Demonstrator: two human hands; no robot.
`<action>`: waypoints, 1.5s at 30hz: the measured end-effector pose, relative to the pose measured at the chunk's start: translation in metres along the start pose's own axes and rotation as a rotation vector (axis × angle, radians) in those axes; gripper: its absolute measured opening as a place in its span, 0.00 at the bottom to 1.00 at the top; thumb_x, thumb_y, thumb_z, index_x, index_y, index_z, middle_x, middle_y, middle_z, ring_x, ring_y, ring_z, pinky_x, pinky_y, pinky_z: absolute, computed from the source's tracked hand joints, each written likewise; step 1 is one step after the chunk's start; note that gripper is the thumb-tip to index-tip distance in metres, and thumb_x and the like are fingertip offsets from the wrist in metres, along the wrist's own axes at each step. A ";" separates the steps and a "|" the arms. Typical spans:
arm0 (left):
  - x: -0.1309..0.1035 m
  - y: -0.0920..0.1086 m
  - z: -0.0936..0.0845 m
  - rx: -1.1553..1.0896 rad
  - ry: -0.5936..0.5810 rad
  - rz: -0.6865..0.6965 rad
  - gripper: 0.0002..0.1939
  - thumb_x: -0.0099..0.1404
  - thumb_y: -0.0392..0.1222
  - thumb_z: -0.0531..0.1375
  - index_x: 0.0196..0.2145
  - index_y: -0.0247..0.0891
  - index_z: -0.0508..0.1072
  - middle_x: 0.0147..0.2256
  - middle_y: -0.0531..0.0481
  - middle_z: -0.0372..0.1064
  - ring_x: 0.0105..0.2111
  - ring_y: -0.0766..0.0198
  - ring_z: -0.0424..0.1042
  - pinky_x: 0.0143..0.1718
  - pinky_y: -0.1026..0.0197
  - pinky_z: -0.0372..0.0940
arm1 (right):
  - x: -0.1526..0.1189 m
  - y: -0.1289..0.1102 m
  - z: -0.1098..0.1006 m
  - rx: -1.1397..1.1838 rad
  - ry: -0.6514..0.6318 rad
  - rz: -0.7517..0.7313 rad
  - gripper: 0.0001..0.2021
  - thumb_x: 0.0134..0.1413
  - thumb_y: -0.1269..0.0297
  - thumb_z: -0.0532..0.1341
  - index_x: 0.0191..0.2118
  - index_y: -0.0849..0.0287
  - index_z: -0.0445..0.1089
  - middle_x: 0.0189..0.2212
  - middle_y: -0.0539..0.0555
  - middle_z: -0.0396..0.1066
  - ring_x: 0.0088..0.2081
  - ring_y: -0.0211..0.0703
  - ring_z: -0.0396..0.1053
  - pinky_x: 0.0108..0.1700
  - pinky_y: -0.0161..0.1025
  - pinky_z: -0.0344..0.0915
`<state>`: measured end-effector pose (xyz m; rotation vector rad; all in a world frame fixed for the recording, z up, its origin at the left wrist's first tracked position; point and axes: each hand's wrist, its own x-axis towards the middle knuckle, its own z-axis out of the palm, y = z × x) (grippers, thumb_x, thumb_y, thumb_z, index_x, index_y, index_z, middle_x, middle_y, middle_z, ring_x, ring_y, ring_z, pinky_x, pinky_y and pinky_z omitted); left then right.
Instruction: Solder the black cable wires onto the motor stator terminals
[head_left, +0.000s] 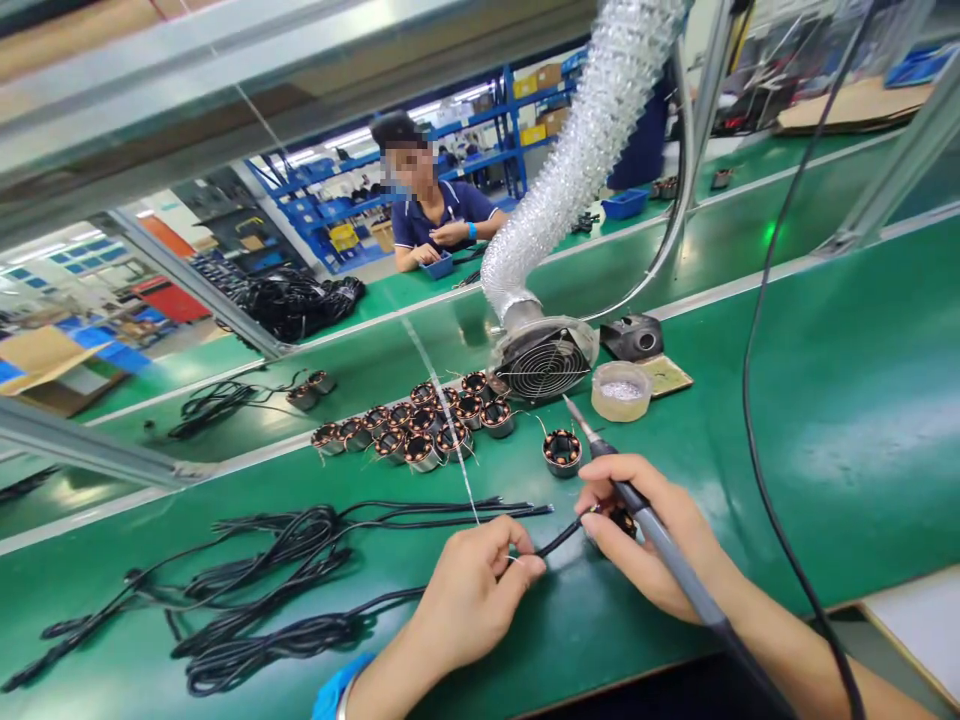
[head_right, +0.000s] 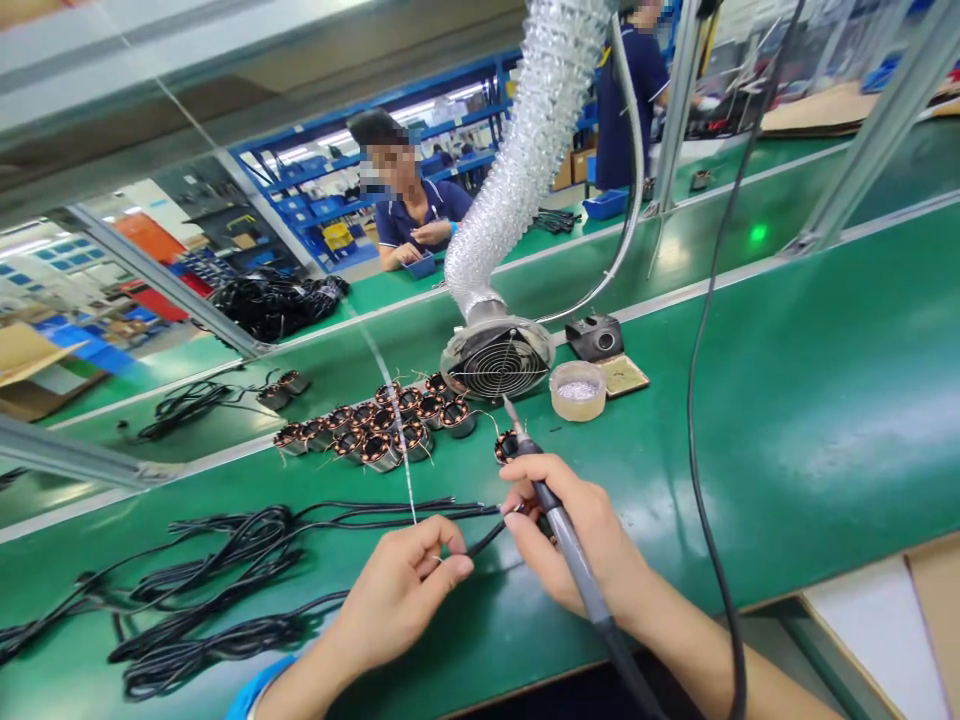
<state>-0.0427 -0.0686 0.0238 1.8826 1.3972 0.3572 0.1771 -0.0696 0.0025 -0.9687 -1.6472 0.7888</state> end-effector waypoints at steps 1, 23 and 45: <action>0.003 0.002 -0.002 -0.033 -0.026 0.029 0.13 0.69 0.47 0.54 0.31 0.38 0.68 0.21 0.58 0.54 0.23 0.67 0.55 0.27 0.63 0.50 | 0.000 -0.001 -0.001 0.002 -0.005 -0.010 0.16 0.58 0.72 0.59 0.51 0.51 0.62 0.33 0.47 0.73 0.31 0.35 0.73 0.33 0.30 0.71; 0.024 0.002 0.033 -0.765 -0.035 0.048 0.14 0.70 0.53 0.53 0.35 0.40 0.61 0.26 0.58 0.51 0.25 0.68 0.48 0.29 0.65 0.51 | -0.012 -0.010 0.030 -0.187 0.096 0.034 0.16 0.52 0.73 0.58 0.47 0.52 0.63 0.30 0.47 0.70 0.29 0.36 0.72 0.29 0.31 0.69; 0.028 0.004 0.025 -0.491 -0.116 0.155 0.15 0.73 0.51 0.49 0.37 0.38 0.67 0.38 0.49 0.66 0.40 0.61 0.63 0.43 0.60 0.59 | 0.015 -0.015 0.015 -0.223 -0.068 -0.302 0.14 0.60 0.76 0.57 0.48 0.53 0.65 0.34 0.49 0.73 0.32 0.40 0.67 0.37 0.38 0.69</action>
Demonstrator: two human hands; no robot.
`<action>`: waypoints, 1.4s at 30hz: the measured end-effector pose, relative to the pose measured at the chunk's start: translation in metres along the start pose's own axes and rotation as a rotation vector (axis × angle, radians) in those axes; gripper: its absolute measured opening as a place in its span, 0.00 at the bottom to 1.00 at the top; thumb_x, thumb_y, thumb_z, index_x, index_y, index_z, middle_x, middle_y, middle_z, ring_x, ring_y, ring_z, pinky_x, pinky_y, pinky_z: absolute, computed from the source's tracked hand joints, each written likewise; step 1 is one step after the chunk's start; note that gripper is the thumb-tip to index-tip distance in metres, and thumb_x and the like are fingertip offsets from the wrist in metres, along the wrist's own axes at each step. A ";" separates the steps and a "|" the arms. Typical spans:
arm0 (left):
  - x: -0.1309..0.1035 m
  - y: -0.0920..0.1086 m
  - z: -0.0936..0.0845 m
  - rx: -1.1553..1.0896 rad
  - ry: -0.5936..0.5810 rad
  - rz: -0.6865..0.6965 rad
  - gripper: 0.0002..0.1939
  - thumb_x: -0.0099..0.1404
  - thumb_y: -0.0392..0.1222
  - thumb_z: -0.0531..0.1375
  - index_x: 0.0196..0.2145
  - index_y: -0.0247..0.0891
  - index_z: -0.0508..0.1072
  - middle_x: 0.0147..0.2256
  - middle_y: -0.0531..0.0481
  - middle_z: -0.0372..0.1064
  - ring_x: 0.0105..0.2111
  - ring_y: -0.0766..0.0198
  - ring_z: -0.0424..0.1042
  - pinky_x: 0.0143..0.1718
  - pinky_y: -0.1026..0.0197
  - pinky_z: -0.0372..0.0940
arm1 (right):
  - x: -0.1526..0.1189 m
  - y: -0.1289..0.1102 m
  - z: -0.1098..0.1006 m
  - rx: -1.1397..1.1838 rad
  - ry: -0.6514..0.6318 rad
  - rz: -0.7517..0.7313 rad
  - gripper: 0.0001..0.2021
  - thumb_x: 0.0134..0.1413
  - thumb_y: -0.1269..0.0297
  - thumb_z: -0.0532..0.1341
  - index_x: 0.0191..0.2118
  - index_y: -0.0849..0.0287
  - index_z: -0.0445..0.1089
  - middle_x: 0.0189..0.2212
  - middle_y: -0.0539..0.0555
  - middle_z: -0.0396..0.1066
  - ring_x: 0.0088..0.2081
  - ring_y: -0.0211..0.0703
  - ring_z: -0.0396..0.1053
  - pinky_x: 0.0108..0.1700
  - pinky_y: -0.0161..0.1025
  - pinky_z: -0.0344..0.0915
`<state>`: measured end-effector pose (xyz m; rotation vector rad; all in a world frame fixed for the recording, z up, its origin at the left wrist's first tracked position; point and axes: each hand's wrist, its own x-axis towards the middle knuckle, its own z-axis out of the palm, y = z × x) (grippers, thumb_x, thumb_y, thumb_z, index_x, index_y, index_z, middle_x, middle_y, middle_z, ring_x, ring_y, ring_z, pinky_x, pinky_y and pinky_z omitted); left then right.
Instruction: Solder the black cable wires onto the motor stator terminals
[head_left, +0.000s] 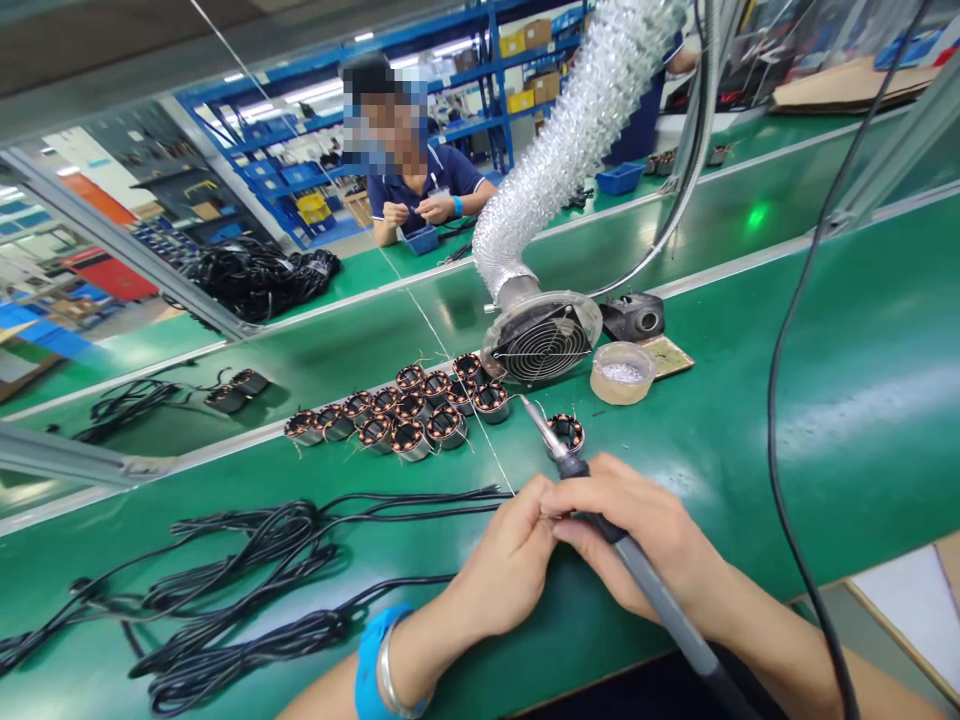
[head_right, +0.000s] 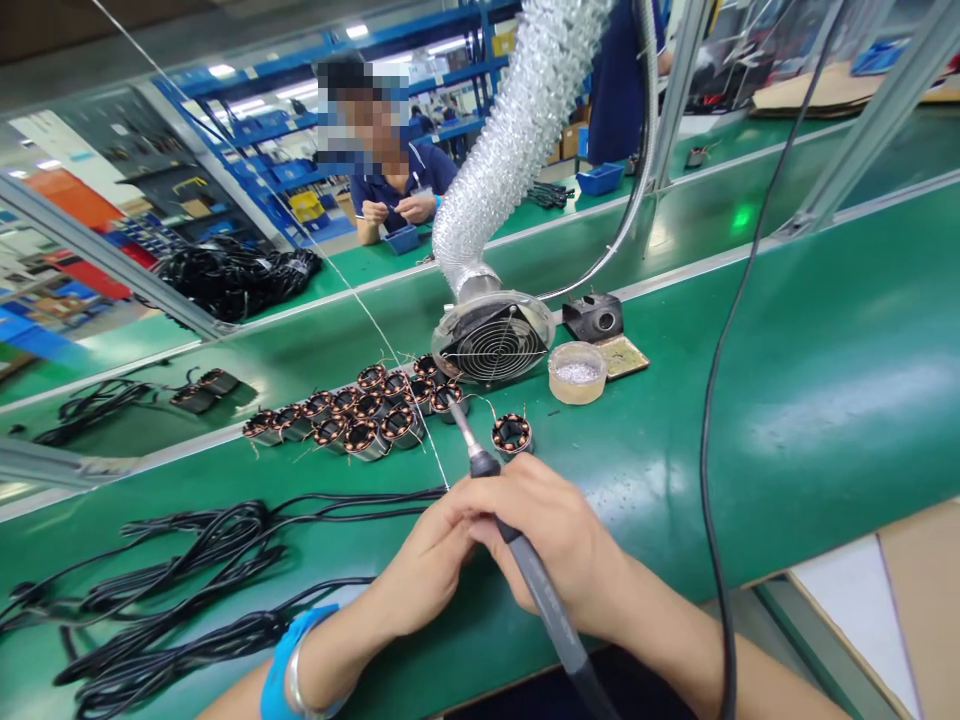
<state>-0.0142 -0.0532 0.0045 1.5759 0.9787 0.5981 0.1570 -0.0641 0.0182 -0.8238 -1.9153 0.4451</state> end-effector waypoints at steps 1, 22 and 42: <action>0.000 0.002 0.000 0.010 -0.016 -0.003 0.15 0.73 0.50 0.49 0.37 0.38 0.67 0.38 0.49 0.67 0.40 0.60 0.64 0.44 0.59 0.59 | 0.003 0.001 -0.001 0.004 -0.026 -0.012 0.14 0.60 0.77 0.55 0.47 0.53 0.66 0.33 0.49 0.73 0.31 0.39 0.66 0.36 0.38 0.68; 0.020 0.002 -0.007 -0.121 0.028 -0.065 0.13 0.68 0.50 0.56 0.34 0.36 0.68 0.27 0.54 0.63 0.29 0.66 0.60 0.34 0.63 0.56 | -0.008 0.033 -0.002 -0.058 0.203 -0.003 0.13 0.56 0.79 0.62 0.43 0.56 0.67 0.32 0.49 0.72 0.30 0.37 0.65 0.33 0.35 0.66; 0.027 -0.007 -0.004 -0.196 0.141 -0.121 0.11 0.63 0.46 0.59 0.28 0.37 0.67 0.21 0.59 0.54 0.22 0.71 0.50 0.24 0.66 0.48 | -0.008 0.034 -0.016 -0.088 -0.006 0.153 0.19 0.54 0.78 0.59 0.50 0.54 0.66 0.35 0.51 0.73 0.37 0.42 0.70 0.40 0.38 0.69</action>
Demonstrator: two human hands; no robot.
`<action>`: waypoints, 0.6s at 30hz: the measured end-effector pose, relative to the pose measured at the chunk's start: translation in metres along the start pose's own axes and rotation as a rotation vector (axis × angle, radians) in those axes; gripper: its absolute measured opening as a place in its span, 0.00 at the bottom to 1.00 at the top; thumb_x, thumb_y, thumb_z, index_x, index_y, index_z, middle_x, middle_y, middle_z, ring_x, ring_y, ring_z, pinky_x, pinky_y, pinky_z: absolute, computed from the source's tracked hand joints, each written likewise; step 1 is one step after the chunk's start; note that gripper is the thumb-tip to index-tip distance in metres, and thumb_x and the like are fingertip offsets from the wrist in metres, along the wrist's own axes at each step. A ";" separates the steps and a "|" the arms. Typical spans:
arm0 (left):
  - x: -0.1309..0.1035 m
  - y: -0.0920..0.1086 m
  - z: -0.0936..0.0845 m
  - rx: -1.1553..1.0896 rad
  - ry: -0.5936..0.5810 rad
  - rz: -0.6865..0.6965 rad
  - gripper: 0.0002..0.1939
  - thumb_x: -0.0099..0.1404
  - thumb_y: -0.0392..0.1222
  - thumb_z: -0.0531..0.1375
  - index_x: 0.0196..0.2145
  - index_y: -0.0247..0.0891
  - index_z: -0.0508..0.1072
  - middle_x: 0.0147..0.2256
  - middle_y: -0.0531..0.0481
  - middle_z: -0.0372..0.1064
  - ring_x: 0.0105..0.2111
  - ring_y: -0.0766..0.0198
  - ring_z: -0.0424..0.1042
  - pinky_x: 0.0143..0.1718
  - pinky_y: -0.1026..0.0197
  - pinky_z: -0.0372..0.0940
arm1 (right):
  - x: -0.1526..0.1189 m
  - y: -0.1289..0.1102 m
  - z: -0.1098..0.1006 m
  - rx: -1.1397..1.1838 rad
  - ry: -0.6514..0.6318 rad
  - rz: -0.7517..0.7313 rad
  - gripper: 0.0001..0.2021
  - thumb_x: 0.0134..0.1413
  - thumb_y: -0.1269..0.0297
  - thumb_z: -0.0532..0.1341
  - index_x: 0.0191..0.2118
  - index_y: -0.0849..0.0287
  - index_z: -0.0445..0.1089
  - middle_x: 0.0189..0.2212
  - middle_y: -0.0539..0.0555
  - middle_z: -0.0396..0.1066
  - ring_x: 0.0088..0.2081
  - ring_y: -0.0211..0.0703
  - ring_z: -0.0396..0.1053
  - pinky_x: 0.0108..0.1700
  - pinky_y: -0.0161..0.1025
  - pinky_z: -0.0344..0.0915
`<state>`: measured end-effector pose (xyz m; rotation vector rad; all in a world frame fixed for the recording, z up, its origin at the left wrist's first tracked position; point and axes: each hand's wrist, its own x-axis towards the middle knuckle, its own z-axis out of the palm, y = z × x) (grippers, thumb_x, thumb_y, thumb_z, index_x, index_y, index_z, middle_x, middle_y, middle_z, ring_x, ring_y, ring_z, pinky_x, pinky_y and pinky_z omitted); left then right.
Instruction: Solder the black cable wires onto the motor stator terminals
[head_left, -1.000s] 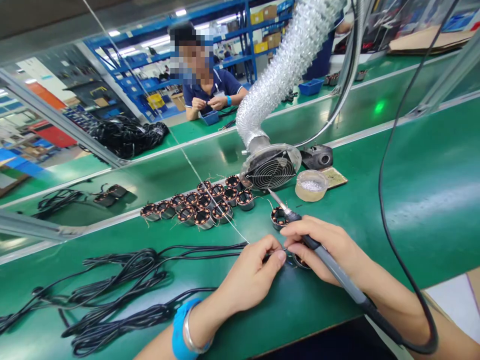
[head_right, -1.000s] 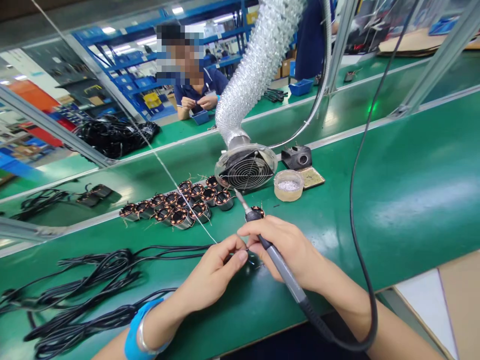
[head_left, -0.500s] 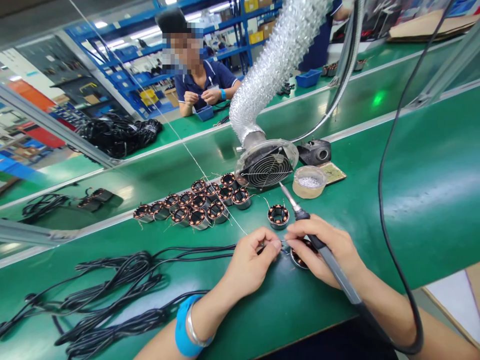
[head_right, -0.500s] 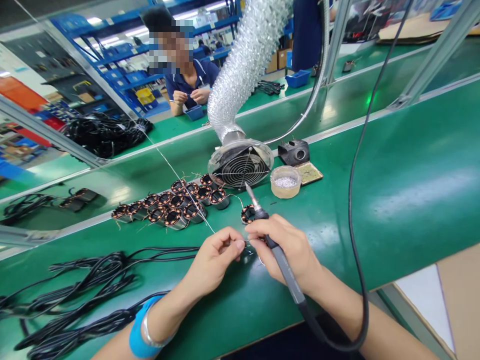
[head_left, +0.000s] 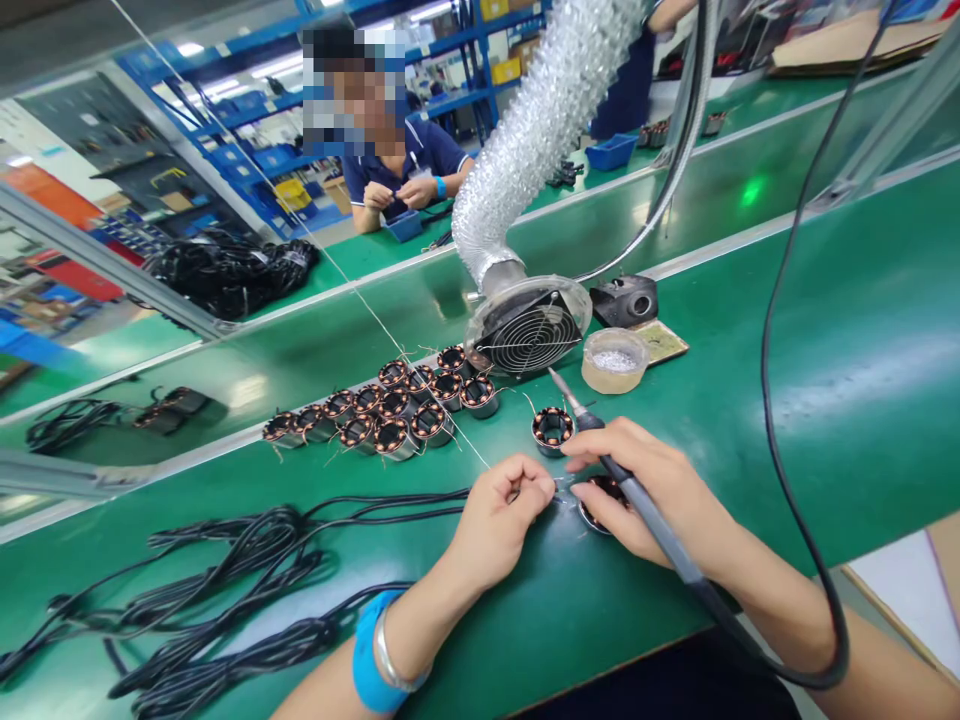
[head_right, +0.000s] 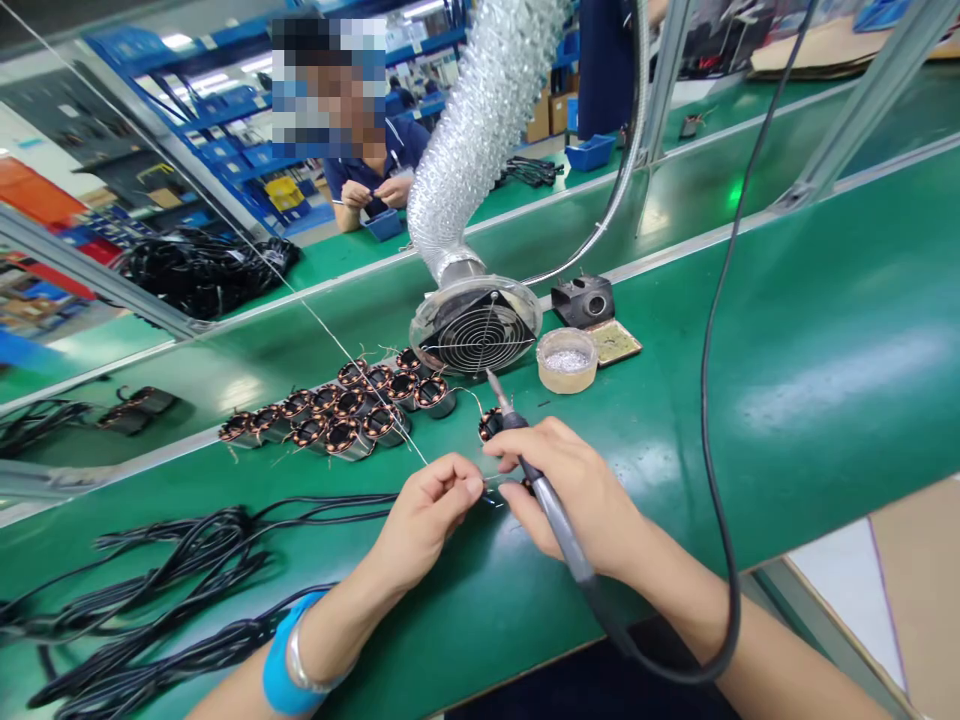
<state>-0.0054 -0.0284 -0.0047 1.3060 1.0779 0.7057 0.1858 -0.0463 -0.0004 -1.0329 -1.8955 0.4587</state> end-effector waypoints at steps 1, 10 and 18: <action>-0.001 0.000 0.000 -0.013 -0.003 -0.010 0.11 0.62 0.46 0.59 0.28 0.37 0.67 0.20 0.59 0.53 0.21 0.71 0.49 0.24 0.67 0.48 | 0.001 0.000 0.000 0.001 -0.030 0.010 0.19 0.54 0.78 0.58 0.51 0.54 0.65 0.34 0.51 0.72 0.36 0.42 0.69 0.39 0.38 0.69; -0.006 0.003 0.000 -0.065 -0.006 -0.068 0.13 0.60 0.48 0.61 0.26 0.37 0.66 0.19 0.61 0.50 0.18 0.74 0.45 0.21 0.67 0.45 | 0.002 0.005 0.013 0.293 -0.109 0.182 0.12 0.55 0.80 0.55 0.40 0.54 0.63 0.31 0.46 0.67 0.32 0.35 0.66 0.35 0.31 0.64; -0.007 0.000 -0.002 -0.016 0.040 -0.082 0.10 0.60 0.46 0.59 0.25 0.38 0.66 0.18 0.62 0.48 0.17 0.73 0.44 0.20 0.67 0.44 | 0.000 0.008 0.003 0.090 -0.119 0.048 0.16 0.56 0.78 0.59 0.47 0.54 0.69 0.37 0.51 0.72 0.40 0.41 0.70 0.42 0.37 0.69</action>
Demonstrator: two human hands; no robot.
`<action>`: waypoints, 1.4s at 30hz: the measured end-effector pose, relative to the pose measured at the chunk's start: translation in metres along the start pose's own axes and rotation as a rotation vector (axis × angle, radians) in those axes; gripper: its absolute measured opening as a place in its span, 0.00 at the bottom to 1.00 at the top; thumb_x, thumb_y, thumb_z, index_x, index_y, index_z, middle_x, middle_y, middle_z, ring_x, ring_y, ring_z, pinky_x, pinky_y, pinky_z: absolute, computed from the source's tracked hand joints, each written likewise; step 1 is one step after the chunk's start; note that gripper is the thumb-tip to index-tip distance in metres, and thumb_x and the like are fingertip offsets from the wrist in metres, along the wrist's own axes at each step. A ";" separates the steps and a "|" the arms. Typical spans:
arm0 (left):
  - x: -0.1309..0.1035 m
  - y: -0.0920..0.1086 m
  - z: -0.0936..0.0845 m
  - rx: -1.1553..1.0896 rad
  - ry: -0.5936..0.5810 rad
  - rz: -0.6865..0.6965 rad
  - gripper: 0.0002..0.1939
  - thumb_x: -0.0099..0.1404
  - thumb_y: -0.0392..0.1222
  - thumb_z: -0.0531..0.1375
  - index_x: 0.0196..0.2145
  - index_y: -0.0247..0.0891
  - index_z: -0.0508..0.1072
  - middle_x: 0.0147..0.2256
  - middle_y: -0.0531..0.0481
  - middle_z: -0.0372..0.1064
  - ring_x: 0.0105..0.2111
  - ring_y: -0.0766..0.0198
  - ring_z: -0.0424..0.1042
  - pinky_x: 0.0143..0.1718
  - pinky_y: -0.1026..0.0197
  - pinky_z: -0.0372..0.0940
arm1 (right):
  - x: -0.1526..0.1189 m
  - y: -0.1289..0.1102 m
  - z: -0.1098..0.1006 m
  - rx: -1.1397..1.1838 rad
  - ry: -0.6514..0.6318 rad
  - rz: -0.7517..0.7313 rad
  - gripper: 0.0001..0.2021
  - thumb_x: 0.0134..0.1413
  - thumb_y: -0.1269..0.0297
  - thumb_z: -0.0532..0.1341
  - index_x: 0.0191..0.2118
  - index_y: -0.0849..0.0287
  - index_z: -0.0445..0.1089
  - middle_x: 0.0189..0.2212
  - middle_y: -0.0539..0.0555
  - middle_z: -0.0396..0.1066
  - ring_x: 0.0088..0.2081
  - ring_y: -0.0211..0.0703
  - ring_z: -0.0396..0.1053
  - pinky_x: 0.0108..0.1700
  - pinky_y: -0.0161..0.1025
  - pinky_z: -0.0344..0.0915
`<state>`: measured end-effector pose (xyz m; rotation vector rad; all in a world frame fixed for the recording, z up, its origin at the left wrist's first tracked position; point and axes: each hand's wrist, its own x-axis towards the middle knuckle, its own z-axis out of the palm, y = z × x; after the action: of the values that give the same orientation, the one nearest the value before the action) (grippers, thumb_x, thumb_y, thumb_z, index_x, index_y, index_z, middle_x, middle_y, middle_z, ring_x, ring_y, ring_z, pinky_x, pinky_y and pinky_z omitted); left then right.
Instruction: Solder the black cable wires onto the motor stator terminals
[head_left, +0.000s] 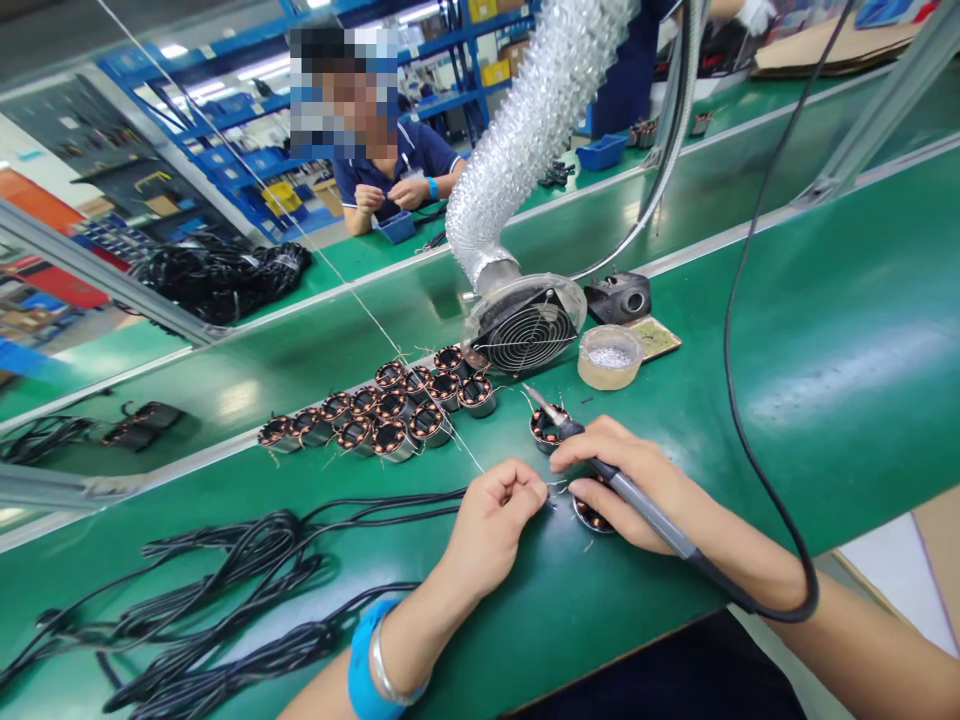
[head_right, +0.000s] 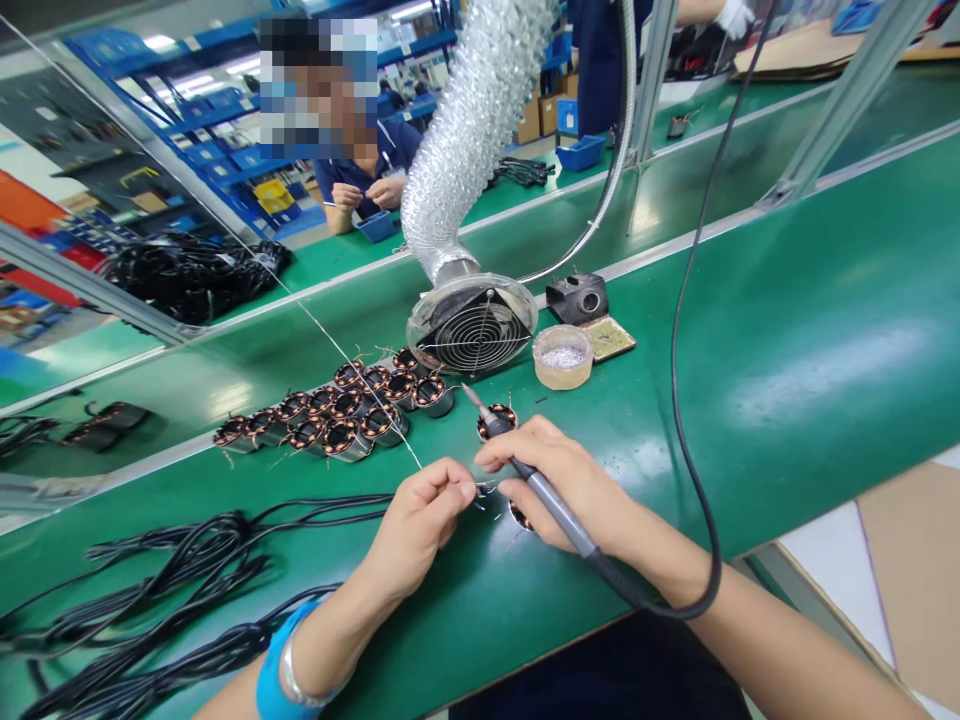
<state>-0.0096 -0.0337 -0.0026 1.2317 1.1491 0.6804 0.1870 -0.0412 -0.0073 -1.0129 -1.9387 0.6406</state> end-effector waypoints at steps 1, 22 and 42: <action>0.000 0.000 0.000 0.004 0.005 0.001 0.10 0.59 0.45 0.59 0.25 0.38 0.66 0.18 0.61 0.49 0.17 0.73 0.45 0.20 0.67 0.45 | -0.002 -0.002 -0.002 -0.029 0.027 -0.010 0.14 0.57 0.77 0.58 0.46 0.54 0.70 0.37 0.51 0.73 0.40 0.41 0.70 0.42 0.38 0.69; -0.010 0.003 0.008 0.132 0.075 0.062 0.10 0.61 0.45 0.56 0.25 0.38 0.66 0.21 0.58 0.54 0.22 0.69 0.51 0.25 0.66 0.51 | -0.037 -0.034 -0.023 0.058 0.337 0.152 0.09 0.56 0.72 0.58 0.40 0.53 0.72 0.28 0.49 0.75 0.25 0.39 0.71 0.24 0.32 0.67; -0.011 0.004 0.007 0.173 0.079 0.090 0.11 0.61 0.46 0.57 0.25 0.37 0.67 0.22 0.56 0.57 0.24 0.68 0.55 0.26 0.65 0.53 | -0.036 -0.037 -0.018 0.014 0.321 0.124 0.08 0.54 0.72 0.59 0.39 0.54 0.72 0.30 0.50 0.75 0.28 0.39 0.72 0.29 0.34 0.69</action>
<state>-0.0056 -0.0451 0.0037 1.4201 1.2443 0.7137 0.1992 -0.0905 0.0138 -1.1570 -1.5997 0.5229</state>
